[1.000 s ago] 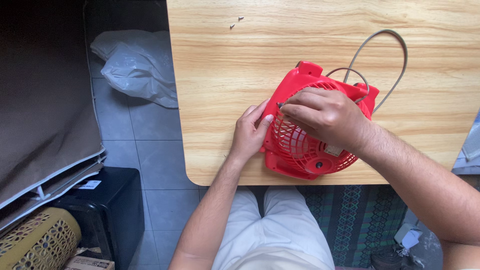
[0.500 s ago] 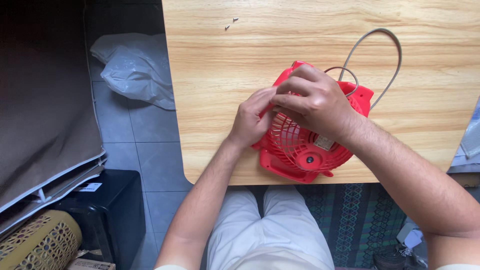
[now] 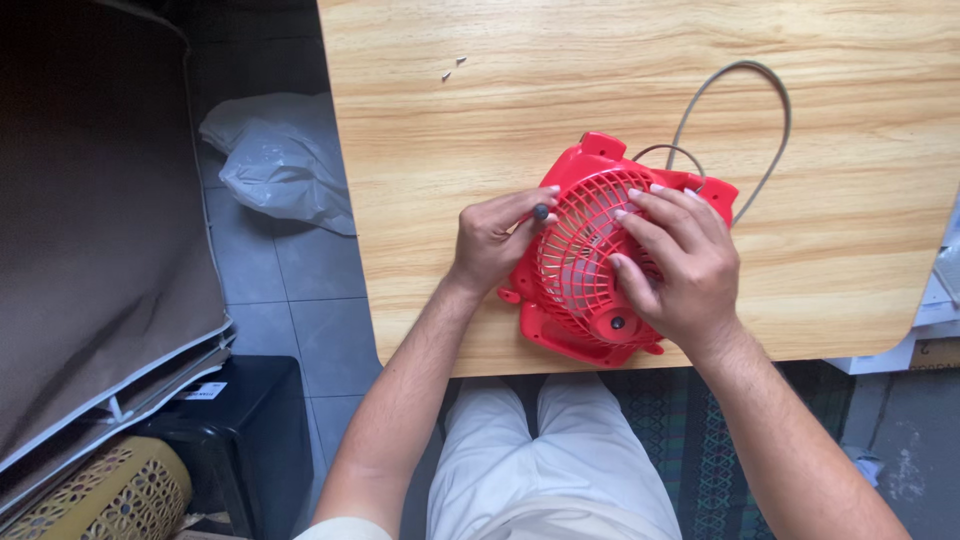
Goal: The person disassembles a red portable fan on a wooden table using a screwdriver, removes the front grille and screws, separates the housing, and reassembles it. They also test the airflow with a piece of paper.
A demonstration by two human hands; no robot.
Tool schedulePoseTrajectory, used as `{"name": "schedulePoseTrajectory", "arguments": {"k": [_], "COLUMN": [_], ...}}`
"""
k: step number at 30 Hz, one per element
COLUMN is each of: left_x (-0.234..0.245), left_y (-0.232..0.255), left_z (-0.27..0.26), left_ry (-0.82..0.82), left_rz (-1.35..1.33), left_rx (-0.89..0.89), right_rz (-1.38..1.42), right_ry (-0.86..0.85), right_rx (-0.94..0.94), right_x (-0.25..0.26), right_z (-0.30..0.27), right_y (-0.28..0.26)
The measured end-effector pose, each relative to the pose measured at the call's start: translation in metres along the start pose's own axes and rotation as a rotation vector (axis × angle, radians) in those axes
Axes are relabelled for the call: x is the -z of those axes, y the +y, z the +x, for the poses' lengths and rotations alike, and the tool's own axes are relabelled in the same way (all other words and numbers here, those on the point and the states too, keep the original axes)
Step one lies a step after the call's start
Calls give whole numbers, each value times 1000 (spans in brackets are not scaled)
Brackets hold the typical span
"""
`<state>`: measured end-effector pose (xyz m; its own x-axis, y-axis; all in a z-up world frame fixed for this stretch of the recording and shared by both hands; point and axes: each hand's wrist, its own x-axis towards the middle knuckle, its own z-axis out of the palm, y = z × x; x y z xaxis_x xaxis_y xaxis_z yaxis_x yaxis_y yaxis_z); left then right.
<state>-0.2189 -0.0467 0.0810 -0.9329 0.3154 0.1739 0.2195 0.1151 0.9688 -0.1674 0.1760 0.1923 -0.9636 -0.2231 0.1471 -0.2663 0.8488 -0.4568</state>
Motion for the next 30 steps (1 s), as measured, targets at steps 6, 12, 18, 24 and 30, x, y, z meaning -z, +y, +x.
{"name": "schedulePoseTrajectory", "arguments": {"k": [6,12,18,24,30], "left_x": [-2,-20,-18,31,46], "left_y": [17,13,17,34,68], "left_z": [2,4,5,38,63], "left_ry": [116,125,-10,-368,-579], "left_rz": [228,311,243,271,558], "left_rx": [-162,18,-141,-196,-420], "right_rz": [34,40,48,75,58], "right_ry": [14,33,29,36,28], "right_rx": [0,11,24,20,15], "right_x": [2,4,5,5,6], "right_z": [-7,-11,-13,-15,-14], "right_y": [5,8,12,15,15]}}
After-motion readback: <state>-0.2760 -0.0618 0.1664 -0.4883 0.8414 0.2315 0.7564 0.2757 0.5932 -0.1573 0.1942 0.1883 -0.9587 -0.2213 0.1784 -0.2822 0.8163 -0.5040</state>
